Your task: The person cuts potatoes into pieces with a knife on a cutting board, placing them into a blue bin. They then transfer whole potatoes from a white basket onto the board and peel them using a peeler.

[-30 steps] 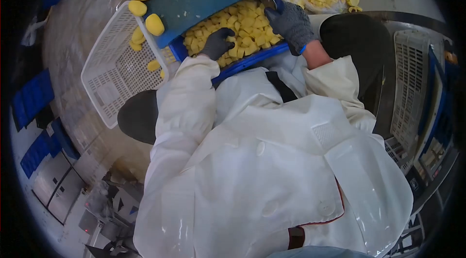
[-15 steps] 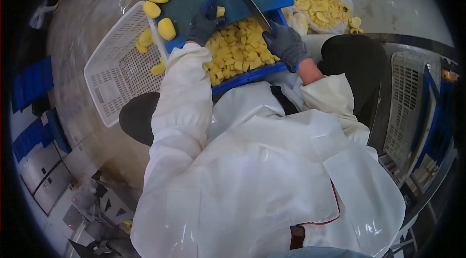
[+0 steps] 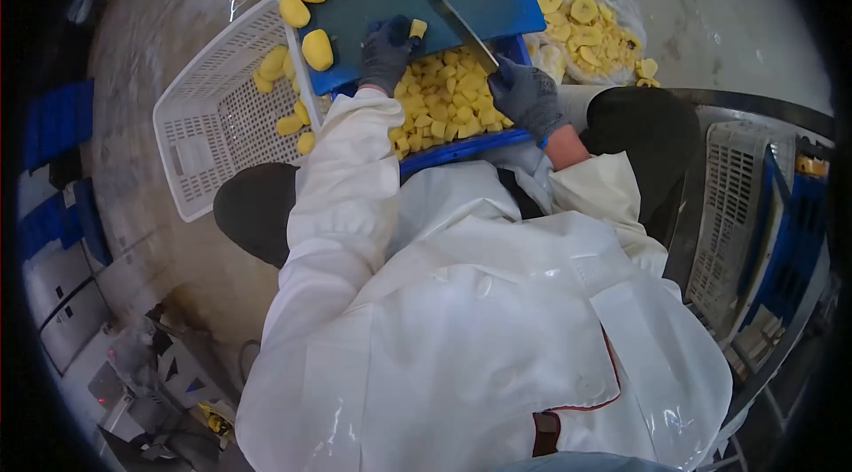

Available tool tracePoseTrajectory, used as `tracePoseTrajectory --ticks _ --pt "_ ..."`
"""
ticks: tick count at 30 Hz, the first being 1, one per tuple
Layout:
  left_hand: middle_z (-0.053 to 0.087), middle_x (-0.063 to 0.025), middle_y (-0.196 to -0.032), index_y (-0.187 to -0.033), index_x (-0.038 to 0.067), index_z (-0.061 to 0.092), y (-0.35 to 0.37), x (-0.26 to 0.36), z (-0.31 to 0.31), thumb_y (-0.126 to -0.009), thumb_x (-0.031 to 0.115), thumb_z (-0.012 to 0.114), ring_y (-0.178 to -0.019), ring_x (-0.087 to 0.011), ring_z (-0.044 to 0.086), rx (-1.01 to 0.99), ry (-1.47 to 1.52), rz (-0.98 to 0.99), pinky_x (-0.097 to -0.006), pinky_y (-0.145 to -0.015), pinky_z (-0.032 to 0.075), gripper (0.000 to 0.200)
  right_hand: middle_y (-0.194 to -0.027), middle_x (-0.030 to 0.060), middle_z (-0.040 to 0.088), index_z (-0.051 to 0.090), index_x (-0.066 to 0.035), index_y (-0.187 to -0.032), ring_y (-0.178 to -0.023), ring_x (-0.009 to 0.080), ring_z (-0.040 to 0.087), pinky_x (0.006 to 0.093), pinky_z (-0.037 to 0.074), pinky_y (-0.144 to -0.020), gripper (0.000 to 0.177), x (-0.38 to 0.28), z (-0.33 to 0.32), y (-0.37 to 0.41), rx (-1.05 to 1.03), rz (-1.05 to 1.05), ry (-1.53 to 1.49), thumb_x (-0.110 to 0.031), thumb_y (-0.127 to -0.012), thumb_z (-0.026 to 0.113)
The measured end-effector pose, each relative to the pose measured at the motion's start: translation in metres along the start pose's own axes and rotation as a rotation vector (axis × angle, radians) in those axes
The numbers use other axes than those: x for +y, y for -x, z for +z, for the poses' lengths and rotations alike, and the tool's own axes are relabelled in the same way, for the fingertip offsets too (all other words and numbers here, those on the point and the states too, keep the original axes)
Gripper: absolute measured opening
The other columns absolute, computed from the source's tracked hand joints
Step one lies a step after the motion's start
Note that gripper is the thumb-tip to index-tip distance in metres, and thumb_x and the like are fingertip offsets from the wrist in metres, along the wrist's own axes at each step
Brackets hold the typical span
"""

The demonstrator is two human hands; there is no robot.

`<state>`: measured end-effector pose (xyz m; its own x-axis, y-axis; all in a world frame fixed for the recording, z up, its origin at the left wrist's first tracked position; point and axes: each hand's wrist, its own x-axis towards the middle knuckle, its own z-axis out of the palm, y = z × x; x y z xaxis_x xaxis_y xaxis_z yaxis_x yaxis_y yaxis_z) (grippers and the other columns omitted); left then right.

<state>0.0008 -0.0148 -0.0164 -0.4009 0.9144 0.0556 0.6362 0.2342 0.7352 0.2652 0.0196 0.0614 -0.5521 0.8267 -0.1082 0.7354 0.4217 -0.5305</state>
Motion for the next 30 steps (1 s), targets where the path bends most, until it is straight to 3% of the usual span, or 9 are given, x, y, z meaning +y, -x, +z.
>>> tracePoseTrajectory --ticks 3,6,9,12,15,18,24,27,30 --pt "0.061 -0.0171 -0.113 -0.118 0.012 0.062 -0.003 0.004 -0.005 -0.076 0.025 0.073 -0.112 -0.0373 0.053 -0.068 -0.109 0.051 -0.0451 -0.096 0.044 0.046 -0.080 0.0183 0.066 0.066 -0.017 -0.114 -0.077 0.0386 0.064 0.0480 0.051 -0.070 0.033 -0.003 0.002 0.005 0.070 -0.097 0.019 -0.027 -0.083 0.059" --pt "0.060 -0.0170 -0.115 -0.119 0.012 0.060 -0.001 0.013 -0.003 -0.074 0.026 0.073 -0.114 -0.0372 0.053 -0.064 -0.232 0.051 -0.0448 -0.096 0.044 0.049 -0.080 0.0180 0.066 0.066 -0.016 -0.112 -0.076 0.0376 0.065 0.0477 0.051 -0.070 0.031 0.001 0.010 0.003 0.059 -0.078 0.057 -0.027 -0.083 0.059" --pt "0.059 -0.0170 -0.116 -0.120 0.011 0.059 -0.003 0.008 0.016 -0.072 0.028 0.074 -0.111 -0.0377 0.055 0.024 -0.214 -0.014 -0.0453 -0.093 0.046 0.053 -0.092 0.0186 0.068 0.066 -0.011 -0.114 -0.088 0.0365 0.065 0.0481 0.051 -0.081 0.039 0.008 0.015 -0.003 -0.063 0.029 0.037 -0.031 -0.082 0.058" --pt "0.058 -0.0174 -0.117 -0.123 0.011 0.057 -0.013 0.020 0.018 -0.071 0.029 0.074 -0.109 -0.0375 0.057 -0.067 -0.237 -0.054 -0.0454 -0.090 0.048 0.058 -0.093 0.0197 0.068 0.066 -0.011 -0.113 -0.090 0.0373 0.065 0.0484 0.051 -0.081 0.037 0.009 0.013 -0.002 -0.083 0.066 -0.052 -0.031 -0.082 0.058" --pt "0.059 -0.0183 -0.118 -0.124 0.010 0.056 -0.017 0.037 0.030 -0.070 0.026 0.075 -0.106 -0.0370 0.059 0.016 -0.320 -0.080 -0.0459 -0.088 0.049 0.060 -0.094 0.0197 0.068 0.066 -0.013 -0.112 -0.090 0.0376 0.065 0.0486 0.051 -0.081 0.036 0.007 0.008 -0.004 -0.089 0.145 -0.082 -0.030 -0.081 0.059" --pt "0.059 -0.0188 -0.118 -0.127 0.008 0.054 -0.018 0.043 0.044 -0.069 0.024 0.076 -0.107 -0.0375 0.058 -0.015 -0.255 -0.096 -0.0449 -0.090 0.048 0.063 -0.094 0.0194 0.068 0.066 -0.014 -0.112 -0.090 0.0375 0.065 0.0487 0.051 -0.081 0.036 0.008 0.004 -0.003 -0.040 0.143 -0.006 -0.031 -0.081 0.059" --pt "0.062 -0.0187 -0.116 -0.128 0.007 0.054 -0.005 0.037 0.052 -0.070 0.026 0.076 -0.109 -0.0388 0.057 0.050 -0.046 0.123 -0.0439 -0.095 0.045 0.065 -0.094 0.0196 0.068 0.065 -0.013 -0.112 -0.090 0.0380 0.065 0.0491 0.051 -0.080 0.035 0.016 0.010 -0.003 0.007 0.107 -0.065 -0.031 -0.082 0.058" --pt "0.063 -0.0191 -0.114 -0.126 0.007 0.056 -0.005 0.044 0.047 -0.071 0.028 0.073 -0.110 -0.0385 0.057 -0.072 -0.146 0.009 -0.0440 -0.095 0.045 0.061 -0.096 0.0192 0.068 0.065 -0.013 -0.111 -0.091 0.0381 0.065 0.0488 0.051 -0.080 0.035 0.017 0.011 -0.007 -0.046 0.140 -0.033 -0.032 -0.083 0.058" --pt "0.063 -0.0193 -0.112 -0.121 0.007 0.059 -0.008 0.052 0.047 -0.073 0.027 0.071 -0.108 -0.0381 0.058 -0.072 -0.116 -0.070 -0.0442 -0.094 0.046 0.053 -0.097 0.0197 0.067 0.065 -0.013 -0.110 -0.092 0.0379 0.064 0.0489 0.051 -0.081 0.034 0.014 0.008 -0.006 -0.012 0.122 -0.053 -0.033 -0.083 0.058"
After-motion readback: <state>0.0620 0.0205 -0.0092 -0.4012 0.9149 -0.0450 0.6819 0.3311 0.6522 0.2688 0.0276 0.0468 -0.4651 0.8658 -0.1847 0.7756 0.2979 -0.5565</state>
